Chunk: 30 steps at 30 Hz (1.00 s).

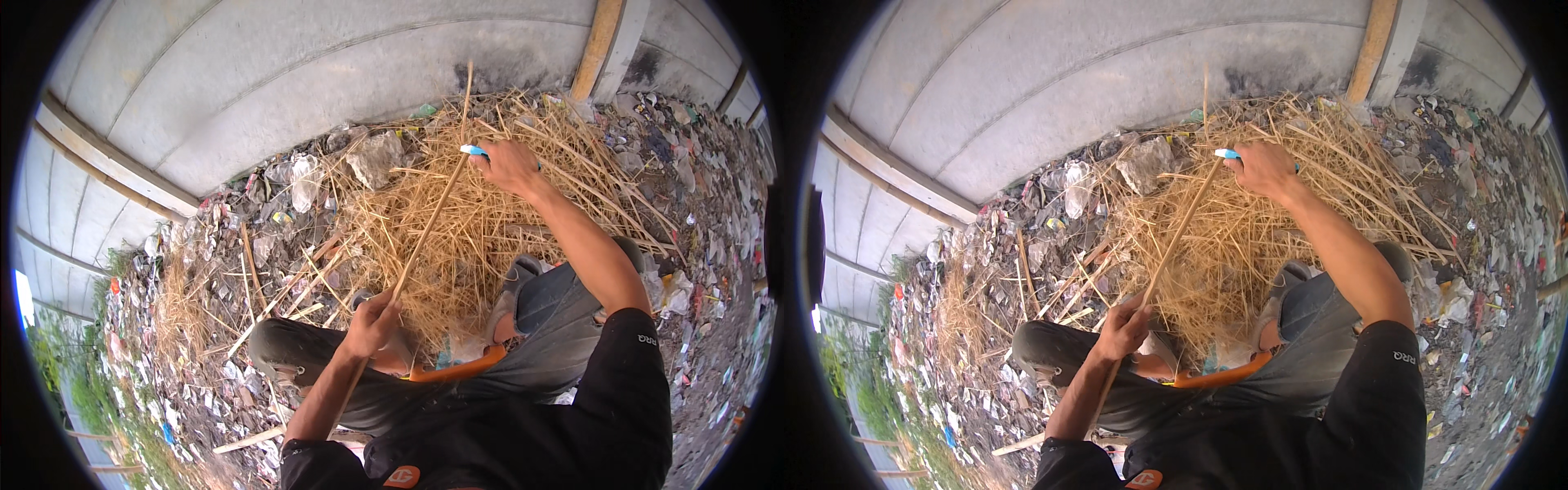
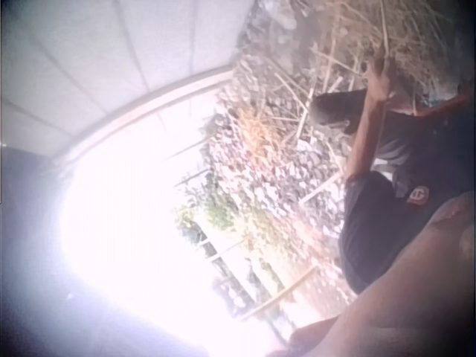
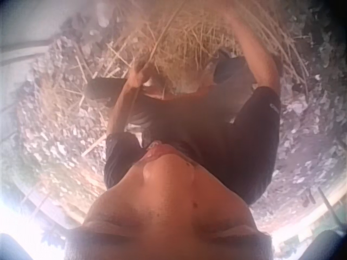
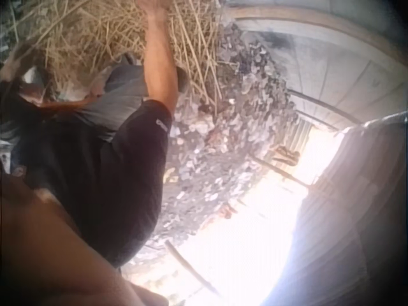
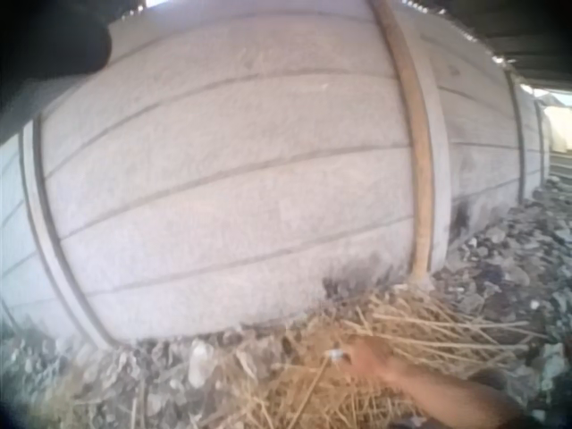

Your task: The person sits on a pile of straw and debris, using a utility knife to split a long, thin wooden stick into smaller pieces. They hold the stick with one hand and use the knife to shave and split the wood, occasionally adjusting their grip and the stick's position.

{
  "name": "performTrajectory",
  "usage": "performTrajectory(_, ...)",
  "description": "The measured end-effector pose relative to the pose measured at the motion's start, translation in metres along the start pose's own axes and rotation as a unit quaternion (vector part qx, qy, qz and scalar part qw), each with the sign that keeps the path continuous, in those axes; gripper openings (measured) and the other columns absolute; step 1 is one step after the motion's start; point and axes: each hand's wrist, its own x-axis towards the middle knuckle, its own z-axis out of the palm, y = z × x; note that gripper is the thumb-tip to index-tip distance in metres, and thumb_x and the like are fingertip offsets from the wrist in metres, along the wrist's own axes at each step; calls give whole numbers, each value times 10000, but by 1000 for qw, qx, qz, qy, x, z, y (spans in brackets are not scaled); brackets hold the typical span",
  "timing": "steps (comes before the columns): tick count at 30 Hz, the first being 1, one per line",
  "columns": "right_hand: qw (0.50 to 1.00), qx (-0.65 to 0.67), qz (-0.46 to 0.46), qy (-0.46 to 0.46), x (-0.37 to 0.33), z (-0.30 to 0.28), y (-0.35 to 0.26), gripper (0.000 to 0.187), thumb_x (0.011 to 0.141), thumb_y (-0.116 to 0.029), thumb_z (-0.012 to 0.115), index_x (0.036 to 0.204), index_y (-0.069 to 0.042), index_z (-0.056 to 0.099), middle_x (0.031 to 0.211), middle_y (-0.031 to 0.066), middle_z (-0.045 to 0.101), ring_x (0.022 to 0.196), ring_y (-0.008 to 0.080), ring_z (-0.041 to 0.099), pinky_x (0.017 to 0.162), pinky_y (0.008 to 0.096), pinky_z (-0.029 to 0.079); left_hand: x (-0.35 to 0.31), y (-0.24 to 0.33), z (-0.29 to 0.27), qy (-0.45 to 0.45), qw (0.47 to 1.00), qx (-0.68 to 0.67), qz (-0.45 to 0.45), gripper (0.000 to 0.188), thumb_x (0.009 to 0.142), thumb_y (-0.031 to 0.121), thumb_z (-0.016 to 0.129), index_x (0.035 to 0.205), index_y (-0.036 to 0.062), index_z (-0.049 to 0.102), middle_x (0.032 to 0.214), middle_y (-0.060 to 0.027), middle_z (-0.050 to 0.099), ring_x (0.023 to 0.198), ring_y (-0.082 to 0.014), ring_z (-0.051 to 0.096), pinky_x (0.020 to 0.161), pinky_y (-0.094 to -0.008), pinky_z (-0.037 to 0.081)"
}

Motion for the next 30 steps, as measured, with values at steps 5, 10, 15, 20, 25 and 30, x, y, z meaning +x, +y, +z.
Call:
performTrajectory(5,995,60,-83,15,-1,-5,20,324,940,-415,670,927,-92,646,640,49,596,540,206,571,497,381,442,2,-8,-11,-3,999,-53,3,378,1069,193,539,1407,23,552,706,118,457,570,14,387,499,-191,301)
performTrajectory(10,984,41,-22,174,1,-20,3,415,944,-443,669,1173,-98,663,944,88,710,773,243,696,605,377,547,0,2,-6,-19,995,-94,-5,373,1074,211,532,1400,30,549,696,122,441,565,17,373,495,-190,288)
performTrajectory(15,991,39,-70,111,7,-4,5,439,998,-433,602,1342,-162,639,1166,92,687,875,226,712,703,350,593,1,1,-4,-36,998,-42,5,386,1071,218,540,1409,32,546,703,125,438,574,19,371,504,-185,284)
performTrajectory(20,997,47,-56,33,7,-7,10,311,942,-311,693,1206,-150,714,1223,66,697,964,257,714,759,372,582,-2,5,3,-21,1000,-10,-5,443,1067,204,546,1471,29,499,722,136,425,594,19,363,516,-184,289)
performTrajectory(25,993,41,-111,-8,9,5,24,227,894,-95,682,1110,-115,748,1147,78,732,900,248,719,722,382,573,-1,10,6,-26,999,17,-17,462,1064,198,548,1486,20,484,737,138,422,611,19,370,523,-185,297)
performTrajectory(30,995,85,-48,34,12,-1,21,343,864,-36,641,1181,-125,738,994,121,753,815,266,714,699,407,561,0,5,4,-32,998,46,-5,475,1074,228,517,1501,27,463,616,100,372,483,-11,366,453,-225,267)
